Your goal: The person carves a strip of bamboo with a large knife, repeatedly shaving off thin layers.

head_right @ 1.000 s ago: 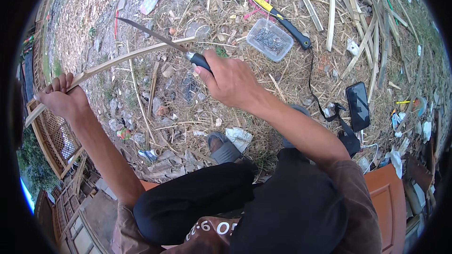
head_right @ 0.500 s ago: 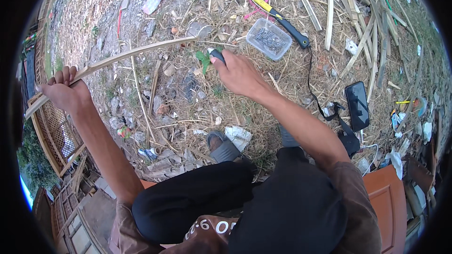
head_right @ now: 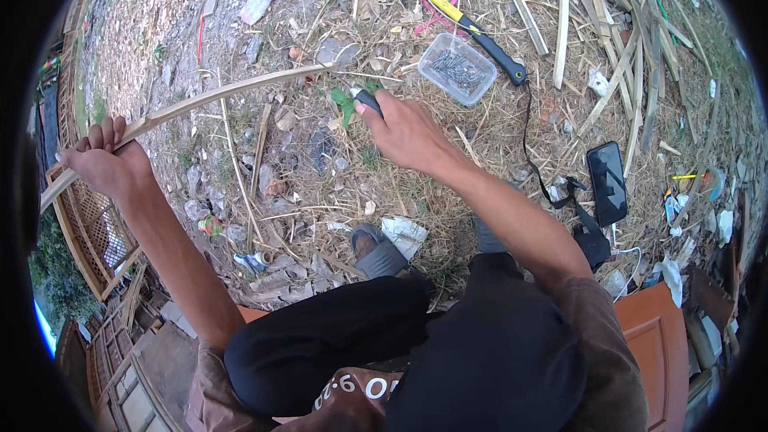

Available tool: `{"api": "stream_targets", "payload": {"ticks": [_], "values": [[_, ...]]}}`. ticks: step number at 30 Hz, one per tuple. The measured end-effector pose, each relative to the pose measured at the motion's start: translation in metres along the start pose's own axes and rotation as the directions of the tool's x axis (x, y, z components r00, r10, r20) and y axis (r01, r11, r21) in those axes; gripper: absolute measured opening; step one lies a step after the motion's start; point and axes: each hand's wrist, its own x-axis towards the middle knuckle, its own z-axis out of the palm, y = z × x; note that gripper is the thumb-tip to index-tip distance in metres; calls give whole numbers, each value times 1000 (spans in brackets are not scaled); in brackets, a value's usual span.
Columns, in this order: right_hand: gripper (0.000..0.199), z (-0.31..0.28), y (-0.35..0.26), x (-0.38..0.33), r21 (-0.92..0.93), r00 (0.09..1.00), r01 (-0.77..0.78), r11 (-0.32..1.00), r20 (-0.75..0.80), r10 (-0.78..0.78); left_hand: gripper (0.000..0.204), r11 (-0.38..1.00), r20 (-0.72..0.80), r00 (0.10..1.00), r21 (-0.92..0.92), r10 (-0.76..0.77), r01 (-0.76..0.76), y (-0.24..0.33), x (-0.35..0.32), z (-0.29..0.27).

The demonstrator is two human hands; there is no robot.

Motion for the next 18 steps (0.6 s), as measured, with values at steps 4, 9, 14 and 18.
{"api": "stream_targets", "payload": {"ticks": [4,9,14,18], "values": [[31,-1,-22,-16,112,947,321,940,-57,-317,42,1000,-1,1000,-6,-6,6,-1,4,-6],[33,7,14,10,-190,1000,8,982,-27,-14,43,1000,15,1000,-3,5,-5,-2,3,-2],[37,4,26,13,464,938,-338,819,241,250,43,1000,-9,1000,-13,-3,3,-1,1,-5],[34,0,-8,-12,136,968,218,966,-158,-196,43,1000,-3,1000,-16,-6,6,-4,0,-9]]}}
